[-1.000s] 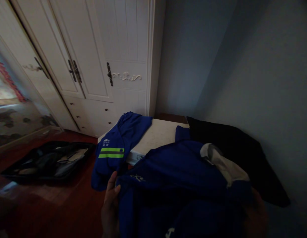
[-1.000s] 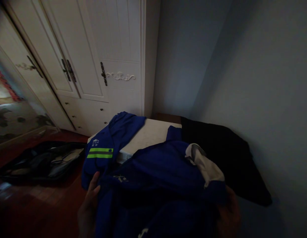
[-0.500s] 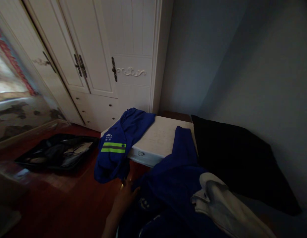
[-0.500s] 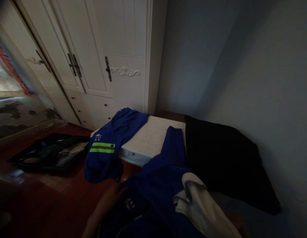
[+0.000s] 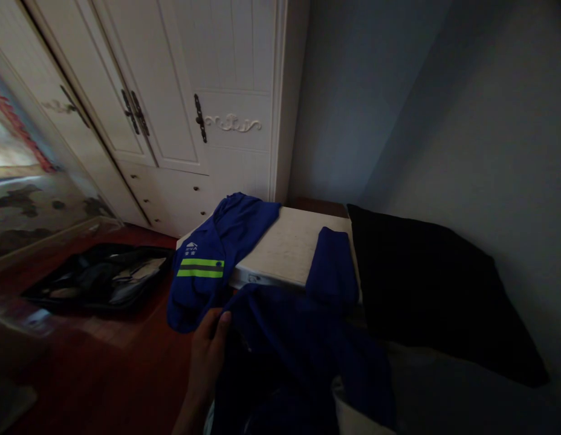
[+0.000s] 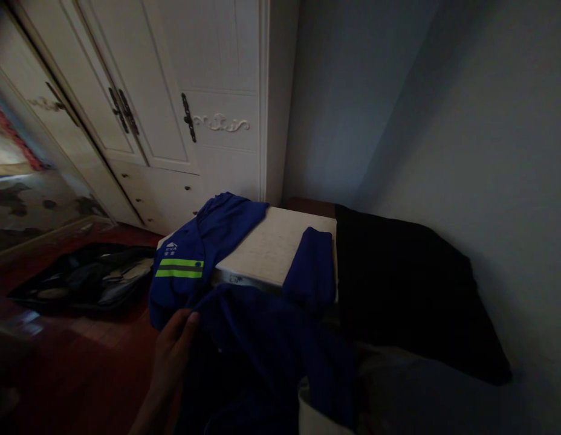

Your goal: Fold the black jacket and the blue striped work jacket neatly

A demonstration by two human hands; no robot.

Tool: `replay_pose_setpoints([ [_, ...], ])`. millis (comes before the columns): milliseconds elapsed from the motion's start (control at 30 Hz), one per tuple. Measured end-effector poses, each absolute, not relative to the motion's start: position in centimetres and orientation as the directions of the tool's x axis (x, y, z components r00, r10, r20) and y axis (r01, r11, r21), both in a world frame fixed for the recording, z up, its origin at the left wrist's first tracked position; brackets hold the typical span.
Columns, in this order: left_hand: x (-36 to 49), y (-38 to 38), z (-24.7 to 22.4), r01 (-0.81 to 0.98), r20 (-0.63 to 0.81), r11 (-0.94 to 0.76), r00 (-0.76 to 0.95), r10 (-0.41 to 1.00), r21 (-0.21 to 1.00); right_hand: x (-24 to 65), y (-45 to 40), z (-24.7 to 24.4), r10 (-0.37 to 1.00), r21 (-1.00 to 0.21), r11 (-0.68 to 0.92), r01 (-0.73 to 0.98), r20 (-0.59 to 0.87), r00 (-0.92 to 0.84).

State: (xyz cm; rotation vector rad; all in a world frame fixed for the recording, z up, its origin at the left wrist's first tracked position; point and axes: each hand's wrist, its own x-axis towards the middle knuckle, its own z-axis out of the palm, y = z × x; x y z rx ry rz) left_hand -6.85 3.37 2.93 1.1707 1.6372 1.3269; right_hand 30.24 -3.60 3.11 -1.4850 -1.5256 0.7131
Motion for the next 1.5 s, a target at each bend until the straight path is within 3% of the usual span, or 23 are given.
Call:
replay_pose_setpoints([
  [133,-5.5,3.8,7.5,0.263,0.328,-0.235,-0.399,0.856,0.936,28.1,-4.4,2.5,0.961,-0.911,0.262,0.319,0.276,-0.002],
  [233,-3.8,5.9,10.5,0.308,0.559,-0.469,-0.382,0.735,0.827,24.8,-3.7,3.4,0.911,-0.893,0.388,0.230,0.409,0.053],
  [367,-1.7,8.8,14.0,0.449,0.791,-0.661,-0.219,0.571,0.601,21.3,-1.0,6.3,0.798,-0.782,0.503,0.367,0.583,0.149],
  [467,-0.7,9.5,15.3,0.464,0.860,-0.754,-0.034,0.509,0.465,20.4,1.7,8.3,0.712,-0.629,0.528,0.571,0.695,0.106],
  [567,-0.4,9.1,14.6,0.381,0.831,-0.784,0.067,0.553,0.490,20.2,4.3,9.2,0.773,-0.581,0.501,0.641,0.634,-0.030],
  [700,-1.1,8.0,11.8,0.346,0.728,-0.706,0.087,0.680,0.619,20.1,6.3,8.6,0.904,-0.737,0.413,0.534,0.402,-0.145],
  [833,-2.8,6.6,8.4,0.453,0.557,-0.524,0.072,0.828,0.721,20.2,6.6,7.9,0.861,-0.766,0.441,0.467,0.507,0.018],
  [933,-3.9,4.8,6.2,0.517,0.358,-0.393,0.172,0.918,0.760,20.5,6.8,8.0,0.804,-0.781,0.440,0.443,0.562,0.193],
  [1033,-4.2,2.8,4.8,0.556,0.164,-0.321,0.314,0.935,0.767,20.6,7.1,8.3,0.767,-0.795,0.451,0.407,0.578,0.279],
  [1100,-4.0,1.7,4.4,0.570,0.133,-0.306,0.325,0.936,0.763,20.5,7.1,8.5,0.751,-0.783,0.477,0.400,0.599,0.277],
  [1233,-4.0,0.8,4.2,0.537,0.215,-0.269,0.163,0.963,0.799,20.6,6.3,8.6,0.713,-0.729,0.505,0.463,0.654,0.253],
  [1333,-4.6,0.9,4.2,0.481,0.305,-0.214,-0.118,0.945,0.850,21.2,5.0,8.1,0.703,-0.670,0.525,0.524,0.689,0.176],
  [1433,-5.3,1.4,4.4,0.476,0.433,-0.195,-0.466,0.772,0.858,22.2,3.8,7.3,0.739,-0.596,0.562,0.574,0.673,-0.025],
  [1500,-5.3,1.7,4.7,0.445,0.453,-0.206,-0.570,0.685,0.872,22.7,3.2,6.6,0.752,-0.552,0.589,0.590,0.641,-0.150],
])
